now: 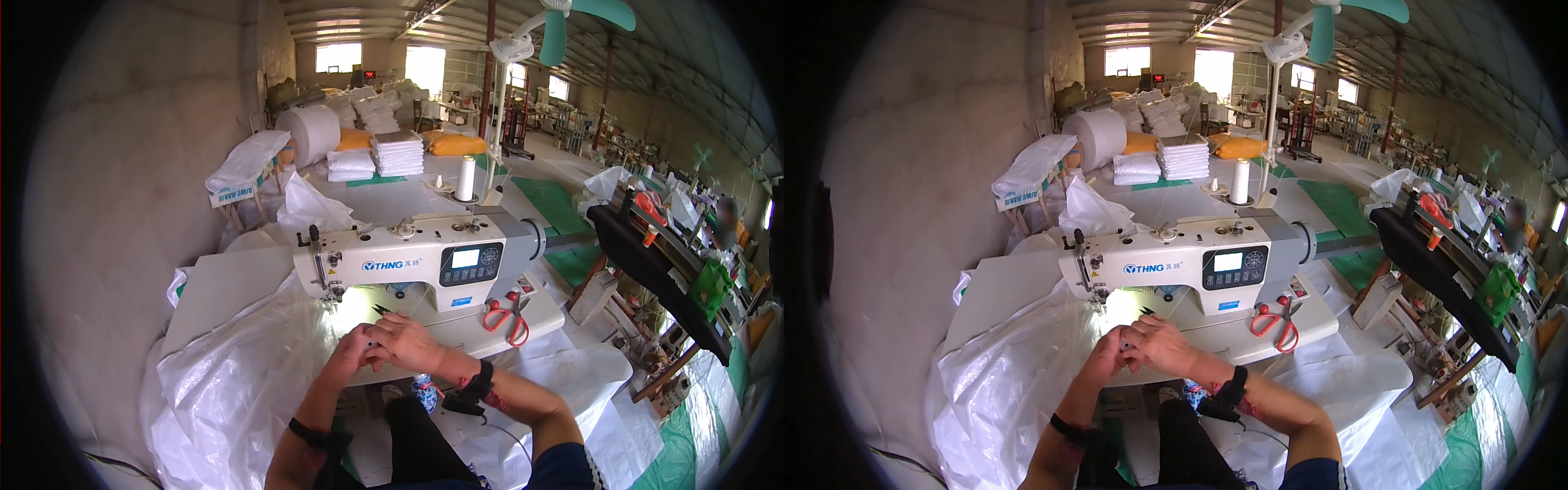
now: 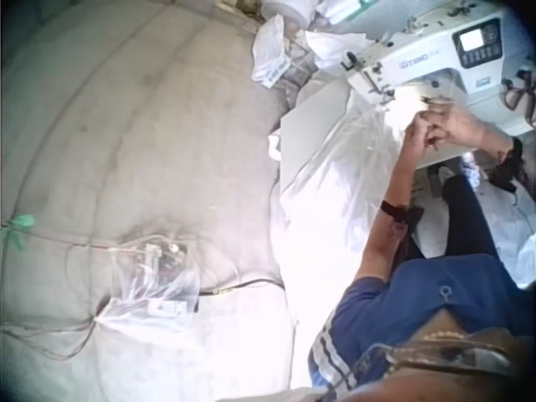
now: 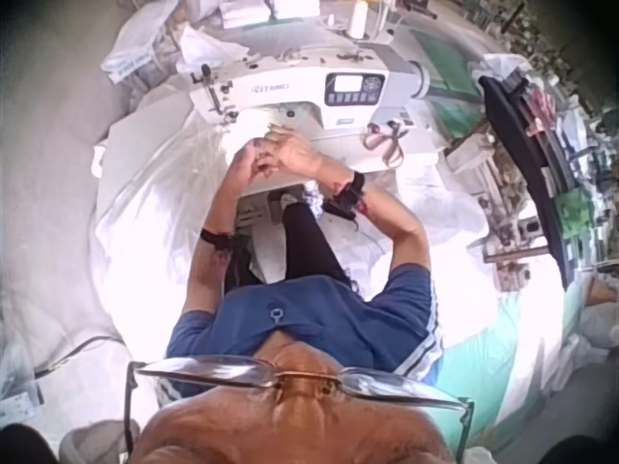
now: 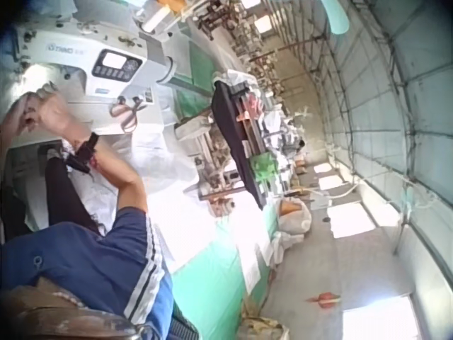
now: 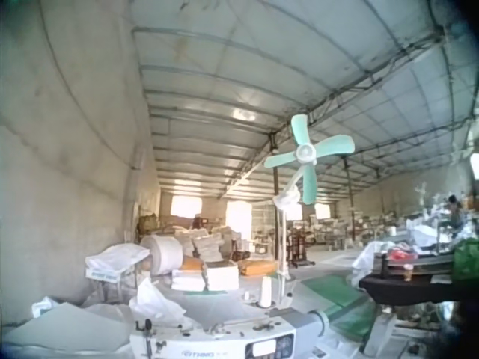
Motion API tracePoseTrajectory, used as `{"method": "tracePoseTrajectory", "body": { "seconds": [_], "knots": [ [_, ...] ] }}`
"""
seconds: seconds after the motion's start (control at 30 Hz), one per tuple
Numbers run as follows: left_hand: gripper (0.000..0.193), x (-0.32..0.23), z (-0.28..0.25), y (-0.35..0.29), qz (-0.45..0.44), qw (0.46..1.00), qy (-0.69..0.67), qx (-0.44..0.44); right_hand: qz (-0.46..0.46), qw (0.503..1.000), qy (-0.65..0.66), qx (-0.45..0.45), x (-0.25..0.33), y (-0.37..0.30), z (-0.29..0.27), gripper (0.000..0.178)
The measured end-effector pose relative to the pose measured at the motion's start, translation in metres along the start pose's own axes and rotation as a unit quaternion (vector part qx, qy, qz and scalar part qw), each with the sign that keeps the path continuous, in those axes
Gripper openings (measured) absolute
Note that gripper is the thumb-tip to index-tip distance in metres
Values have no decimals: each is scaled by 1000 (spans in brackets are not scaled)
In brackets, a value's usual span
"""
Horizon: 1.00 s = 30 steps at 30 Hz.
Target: Sewing large white plastic or synthetic sheets using an industrial sewing machine.
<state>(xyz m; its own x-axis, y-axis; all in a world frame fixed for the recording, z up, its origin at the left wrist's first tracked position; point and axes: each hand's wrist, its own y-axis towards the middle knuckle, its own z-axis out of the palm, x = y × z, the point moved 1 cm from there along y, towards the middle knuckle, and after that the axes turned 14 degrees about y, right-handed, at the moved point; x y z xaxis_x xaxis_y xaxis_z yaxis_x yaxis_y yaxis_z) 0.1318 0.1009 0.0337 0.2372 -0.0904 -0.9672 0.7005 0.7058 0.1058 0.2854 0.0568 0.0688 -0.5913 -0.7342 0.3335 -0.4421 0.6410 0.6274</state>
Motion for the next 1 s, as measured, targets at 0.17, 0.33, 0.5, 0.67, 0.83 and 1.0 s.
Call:
{"method": "tracePoseTrajectory", "body": {
  "seconds": [0.17, 0.33, 0.5, 0.67, 0.83, 1.0],
  "knots": [
    [21, 30, -17, 7, -40, 983, 168, 56, 37, 999, 14, -24, 6, -31, 4, 37],
    [9, 69, -51, 12, 135, 825, 541, -96, 116, 983, -104, -101, -9, -62, 19, 24],
    [12, 74, -46, 11, 214, 775, 570, -171, 237, 943, -212, -102, -106, -59, 54, 15],
    [10, 78, -45, 10, 215, 766, 578, -181, 219, 934, -280, 17, -138, -28, 71, 16],
    [10, 75, -46, 10, 209, 776, 561, -196, 340, 906, -250, 7, -140, -46, 73, 19],
    [9, 75, -49, 7, 208, 763, 573, -213, 471, 827, 290, -107, -86, -91, 63, 28]
  ]
}}
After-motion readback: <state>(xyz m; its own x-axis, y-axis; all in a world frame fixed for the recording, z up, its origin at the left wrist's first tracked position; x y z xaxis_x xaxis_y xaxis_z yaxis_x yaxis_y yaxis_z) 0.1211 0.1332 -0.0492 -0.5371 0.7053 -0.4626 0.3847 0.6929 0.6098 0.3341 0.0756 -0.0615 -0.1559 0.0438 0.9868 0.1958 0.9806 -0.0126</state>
